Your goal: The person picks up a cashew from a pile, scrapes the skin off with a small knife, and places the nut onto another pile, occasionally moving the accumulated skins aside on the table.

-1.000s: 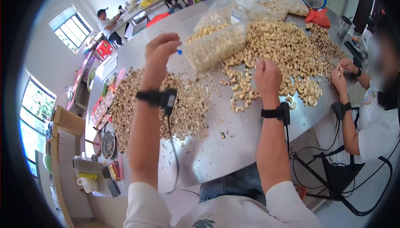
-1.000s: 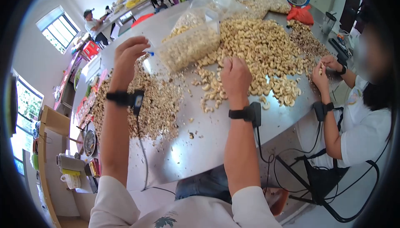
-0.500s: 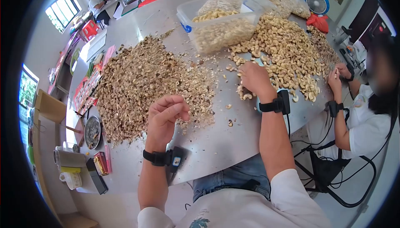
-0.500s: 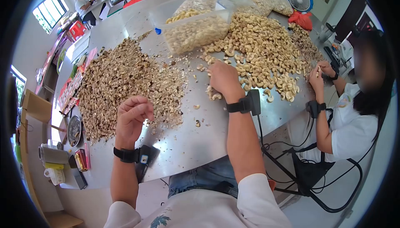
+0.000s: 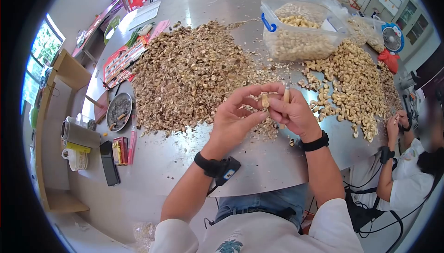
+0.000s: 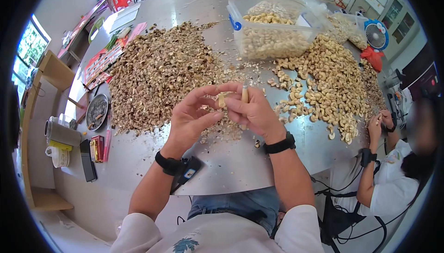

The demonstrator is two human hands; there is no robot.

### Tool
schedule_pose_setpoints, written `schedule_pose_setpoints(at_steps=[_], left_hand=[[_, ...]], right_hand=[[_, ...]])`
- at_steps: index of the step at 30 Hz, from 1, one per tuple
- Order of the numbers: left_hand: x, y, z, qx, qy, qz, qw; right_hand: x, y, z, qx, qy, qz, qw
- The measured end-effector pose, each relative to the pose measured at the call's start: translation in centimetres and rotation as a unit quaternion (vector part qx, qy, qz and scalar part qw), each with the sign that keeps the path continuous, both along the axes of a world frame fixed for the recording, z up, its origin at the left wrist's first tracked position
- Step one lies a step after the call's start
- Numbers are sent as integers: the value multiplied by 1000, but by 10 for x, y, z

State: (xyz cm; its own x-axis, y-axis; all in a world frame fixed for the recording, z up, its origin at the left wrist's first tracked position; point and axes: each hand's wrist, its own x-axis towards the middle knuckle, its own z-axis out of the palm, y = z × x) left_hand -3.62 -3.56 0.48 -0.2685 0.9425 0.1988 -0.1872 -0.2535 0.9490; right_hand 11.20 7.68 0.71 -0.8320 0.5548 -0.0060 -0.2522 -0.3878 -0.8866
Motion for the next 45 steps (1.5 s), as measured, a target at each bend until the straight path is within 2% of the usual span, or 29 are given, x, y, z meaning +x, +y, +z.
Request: schedule_pose_setpoints(at_steps=[2, 5, 8, 14, 19, 22, 26, 29, 32, 35, 37, 38, 40, 41, 43, 45], left_hand=[[-3, 5, -9, 47, 72, 18, 996], [-2, 2, -5, 23, 149, 52, 987], [0, -2, 3, -6, 122, 34, 992], [-7, -1, 1, 29, 28, -59, 997], [-9, -2, 0, 3, 72, -15, 997], [-11, -1, 0, 5, 108, 15, 994], [-12, -1, 1, 5, 164, 16, 986], [-12, -1, 3, 25, 256, 10, 966], [-12, 0, 0, 28, 284, 8, 959], [-12, 0, -3, 18, 202, -6, 979], [-11, 0, -1, -1, 84, -23, 996], [-10, 1, 1, -10, 26, -30, 999], [-12, 3, 0, -44, -4, -15, 999], [-14, 4, -1, -61, -18, -7, 998], [-14, 5, -3, -43, -128, -12, 991], [-19, 7, -8, -39, -219, -25, 975]], right_hand=[[-3, -3, 1, -5, -2, 2, 1000], [-4, -6, 0, -13, -1, -3, 1000], [-4, -7, 1, -15, -8, 6, 1000], [-1, -7, 5, -9, -26, 52, 998], [-2, -8, 2, 15, -64, 22, 998], [1, -9, 9, 98, -108, -20, 989], [2, -10, 6, 140, -88, -33, 986], [1, -9, 0, 159, -84, -26, 983], [1, -9, -1, 166, -87, -26, 982], [-1, -11, 1, 163, -87, -31, 982], [-2, -11, -2, 153, -81, -33, 984], [-1, -11, 0, 165, -108, -56, 979], [0, -10, 5, 190, -160, -98, 964], [0, -5, -3, 240, -184, -133, 944], [1, 9, -24, 335, -229, -203, 891], [8, 19, -26, 371, -291, -217, 855]])
